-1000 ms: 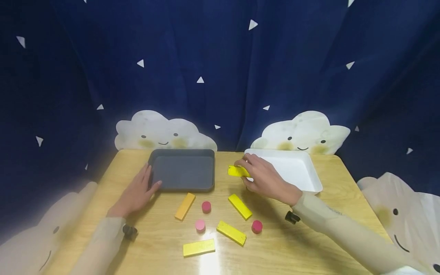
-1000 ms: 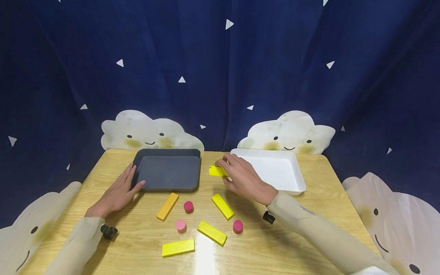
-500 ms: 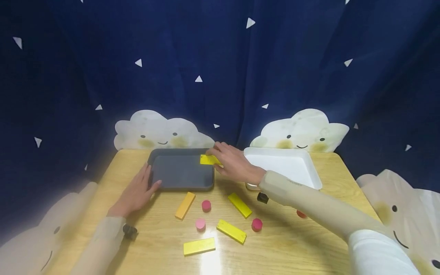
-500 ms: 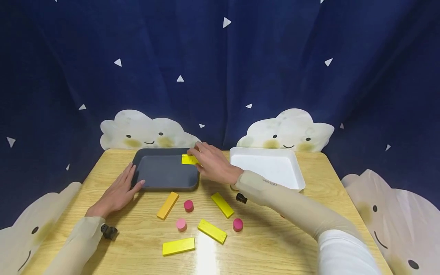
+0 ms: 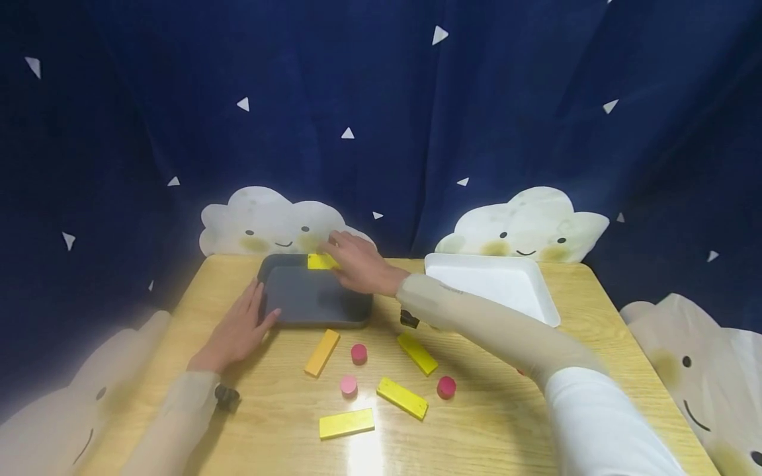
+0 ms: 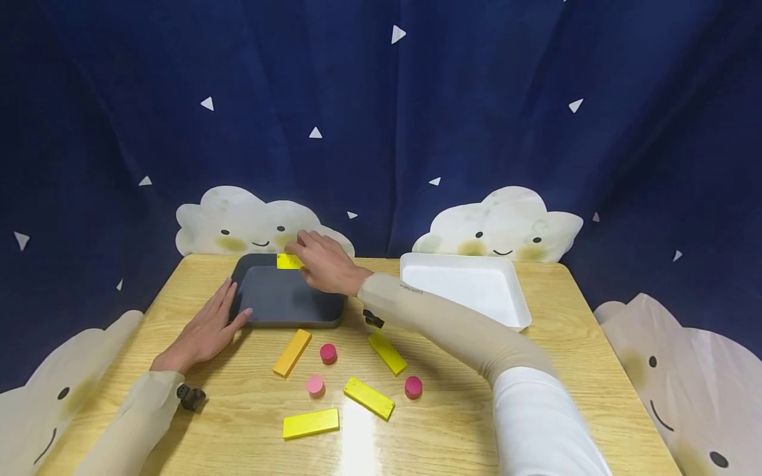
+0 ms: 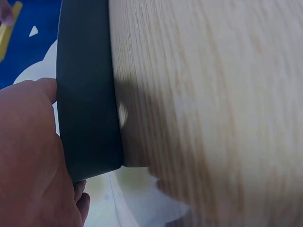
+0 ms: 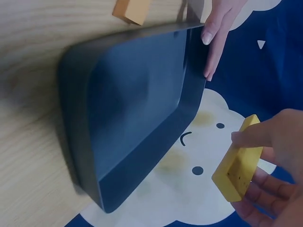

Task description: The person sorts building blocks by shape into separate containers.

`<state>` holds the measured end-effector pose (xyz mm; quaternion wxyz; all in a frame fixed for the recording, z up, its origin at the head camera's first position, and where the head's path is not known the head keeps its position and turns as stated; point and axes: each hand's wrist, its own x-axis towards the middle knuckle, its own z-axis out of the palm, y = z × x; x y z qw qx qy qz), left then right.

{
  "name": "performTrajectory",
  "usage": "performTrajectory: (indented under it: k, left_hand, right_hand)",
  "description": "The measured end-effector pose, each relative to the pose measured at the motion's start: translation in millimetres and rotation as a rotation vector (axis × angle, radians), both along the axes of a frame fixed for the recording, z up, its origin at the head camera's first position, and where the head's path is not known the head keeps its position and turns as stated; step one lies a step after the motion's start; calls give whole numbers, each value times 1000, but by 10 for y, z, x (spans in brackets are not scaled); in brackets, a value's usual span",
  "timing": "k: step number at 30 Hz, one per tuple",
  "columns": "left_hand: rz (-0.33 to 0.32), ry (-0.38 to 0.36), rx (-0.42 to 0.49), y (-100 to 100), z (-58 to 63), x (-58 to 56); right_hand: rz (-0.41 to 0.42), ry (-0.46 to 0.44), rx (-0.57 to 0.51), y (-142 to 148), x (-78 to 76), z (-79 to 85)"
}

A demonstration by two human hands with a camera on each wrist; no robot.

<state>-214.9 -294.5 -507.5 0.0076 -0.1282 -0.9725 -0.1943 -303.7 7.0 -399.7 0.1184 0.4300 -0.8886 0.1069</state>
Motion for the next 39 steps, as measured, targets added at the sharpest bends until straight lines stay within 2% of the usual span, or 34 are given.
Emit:
performTrajectory:
  k: [2, 7, 11, 20, 39]
  left_hand:
    - [-2, -3, 1, 7, 4, 0]
    - [-4, -7, -3, 5, -6, -17]
    - [7, -12, -8, -1, -11, -31]
    - [15, -35, -25, -27, -51, -70]
    - [-1, -12, -20, -22, -31, -44]
  right_hand:
    - [-4, 18, 27, -81, -44, 0]
    - [-8, -2, 40, -266, -145, -32]
    - [0, -27, 40, -419, -224, -92]
    - [10, -18, 129, -693, -380, -244]
    - [-22, 50, 214, -956, -649, -661]
